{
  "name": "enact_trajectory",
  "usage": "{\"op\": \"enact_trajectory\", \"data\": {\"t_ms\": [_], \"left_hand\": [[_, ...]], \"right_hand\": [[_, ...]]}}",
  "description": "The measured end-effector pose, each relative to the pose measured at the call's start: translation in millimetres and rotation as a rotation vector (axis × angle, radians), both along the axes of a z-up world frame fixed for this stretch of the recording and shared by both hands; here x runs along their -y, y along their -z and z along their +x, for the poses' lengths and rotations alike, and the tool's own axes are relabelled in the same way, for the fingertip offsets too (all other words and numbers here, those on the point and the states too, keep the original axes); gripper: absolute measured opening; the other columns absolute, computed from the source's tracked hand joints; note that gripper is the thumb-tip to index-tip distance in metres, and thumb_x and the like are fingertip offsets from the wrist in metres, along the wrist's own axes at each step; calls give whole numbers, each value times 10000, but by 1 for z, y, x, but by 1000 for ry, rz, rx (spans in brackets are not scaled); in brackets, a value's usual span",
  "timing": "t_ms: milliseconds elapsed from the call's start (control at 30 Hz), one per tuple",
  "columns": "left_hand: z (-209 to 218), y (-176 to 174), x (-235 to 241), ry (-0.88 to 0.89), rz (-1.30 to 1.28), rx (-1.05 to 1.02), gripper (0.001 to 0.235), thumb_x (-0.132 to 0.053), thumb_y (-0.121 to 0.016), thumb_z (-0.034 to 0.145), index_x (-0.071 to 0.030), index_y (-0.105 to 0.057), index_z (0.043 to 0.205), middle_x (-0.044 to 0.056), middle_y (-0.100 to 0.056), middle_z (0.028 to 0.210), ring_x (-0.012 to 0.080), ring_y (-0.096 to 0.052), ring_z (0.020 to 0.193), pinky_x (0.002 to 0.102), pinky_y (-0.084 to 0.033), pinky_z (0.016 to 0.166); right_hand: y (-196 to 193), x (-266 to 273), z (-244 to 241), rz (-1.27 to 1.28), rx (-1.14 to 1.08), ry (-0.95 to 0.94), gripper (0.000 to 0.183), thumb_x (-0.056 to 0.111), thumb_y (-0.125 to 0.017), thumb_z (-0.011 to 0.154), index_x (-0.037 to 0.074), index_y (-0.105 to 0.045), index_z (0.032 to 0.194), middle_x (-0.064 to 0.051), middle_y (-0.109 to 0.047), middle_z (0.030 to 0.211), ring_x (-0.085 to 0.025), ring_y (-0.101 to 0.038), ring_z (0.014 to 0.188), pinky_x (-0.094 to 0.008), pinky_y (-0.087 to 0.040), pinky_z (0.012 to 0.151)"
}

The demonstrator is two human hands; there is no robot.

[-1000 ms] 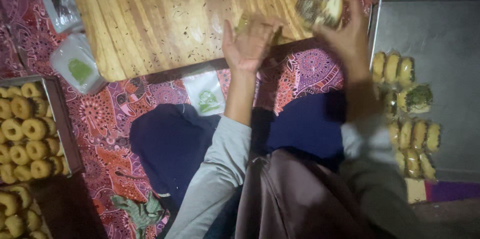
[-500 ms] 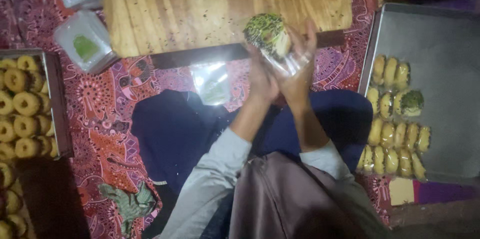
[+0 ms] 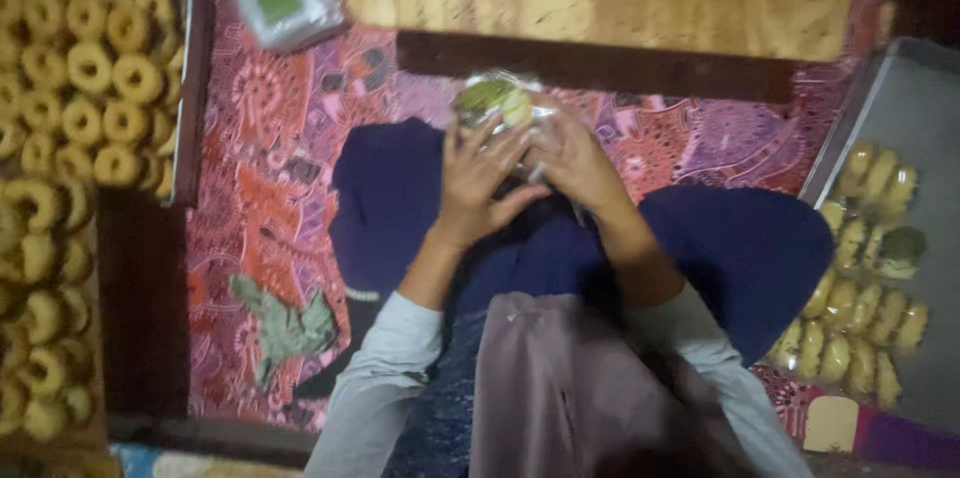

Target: The person sits on the floor and repeatedly picks up donuts from a wooden board, places them into clear plastic bags, and sets the sealed bags aside. The person handles the donuts one at a time throughout the clip.

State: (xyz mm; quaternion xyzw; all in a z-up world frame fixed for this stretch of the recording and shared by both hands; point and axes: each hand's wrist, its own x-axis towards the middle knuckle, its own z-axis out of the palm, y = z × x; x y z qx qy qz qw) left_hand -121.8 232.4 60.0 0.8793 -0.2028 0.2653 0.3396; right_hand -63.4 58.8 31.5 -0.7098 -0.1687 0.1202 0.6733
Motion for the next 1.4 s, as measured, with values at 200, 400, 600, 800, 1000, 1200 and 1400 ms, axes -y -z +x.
{"op": "enact_trajectory", "data": {"t_ms": [200, 400, 600, 800, 1000, 1200, 1400], "left_hand": [[-92, 28, -64, -418, -664, -461, 157, -75, -627, 1067, -11, -764, 1110, 125, -802, 1067, 215, -769, 996, 366, -606, 960], [-100, 65, -80, -497, -1180, -559, 224, -75, -615, 1022, 66, -672, 1186, 145, -771, 1047, 177, -749, 949, 293, -607, 872], [-103, 54, -68, -643, -716, -491, 191, -17, -635, 986, 70, -733, 1124, 126, -788, 1030, 176, -750, 921, 293, -603, 806], [-105, 26, -56, -612, -855, -362, 179, -12, -609, 1037, 61, -738, 1136, 138, -777, 1083, 167, -743, 997, 303, -600, 922], [-97, 25, -47, -701, -836, -378, 217, -4, -625, 1025, 71, -713, 1208, 165, -774, 1119, 160, -734, 1011, 297, -585, 924], [-92, 18, -38, -643, -622, -348, 176, -8, -643, 998, 67, -741, 1122, 164, -787, 1080, 173, -773, 985, 286, -611, 896], [-88, -6, -37, -644, -759, -328, 224, -18, -595, 1075, 54, -701, 1259, 204, -736, 1269, 273, -709, 1219, 378, -532, 1103]], "right_hand": [[-41, -62, -48, -534, 139, -219, 159, 190, -745, 925, 93, -786, 1044, -131, -776, 884, -231, -761, 747, -335, -570, 672], [-41, -104, -63, -608, 497, -317, 105, 191, -771, 953, 94, -800, 975, -113, -750, 854, -292, -720, 751, -400, -546, 636], [-23, -117, -56, -260, 733, -239, 311, 39, -710, 883, 33, -708, 1194, -130, -722, 1105, -299, -710, 1028, -406, -585, 892], [-44, -101, -5, -693, 86, -110, 299, 31, -643, 946, 26, -723, 1233, -199, -733, 947, -323, -723, 827, -415, -570, 762], [-39, -81, -56, -305, 552, -84, 248, 34, -730, 932, 6, -715, 1178, -176, -737, 1098, -313, -727, 979, -399, -587, 846], [-14, -97, -36, -300, 454, -112, 284, 30, -682, 978, 12, -670, 1261, -188, -741, 1122, -314, -729, 1009, -410, -594, 879], [20, -61, -47, -164, -478, -302, 542, 132, -748, 886, 108, -525, 1379, -73, -616, 1314, -166, -623, 1194, -350, -542, 980]]}}
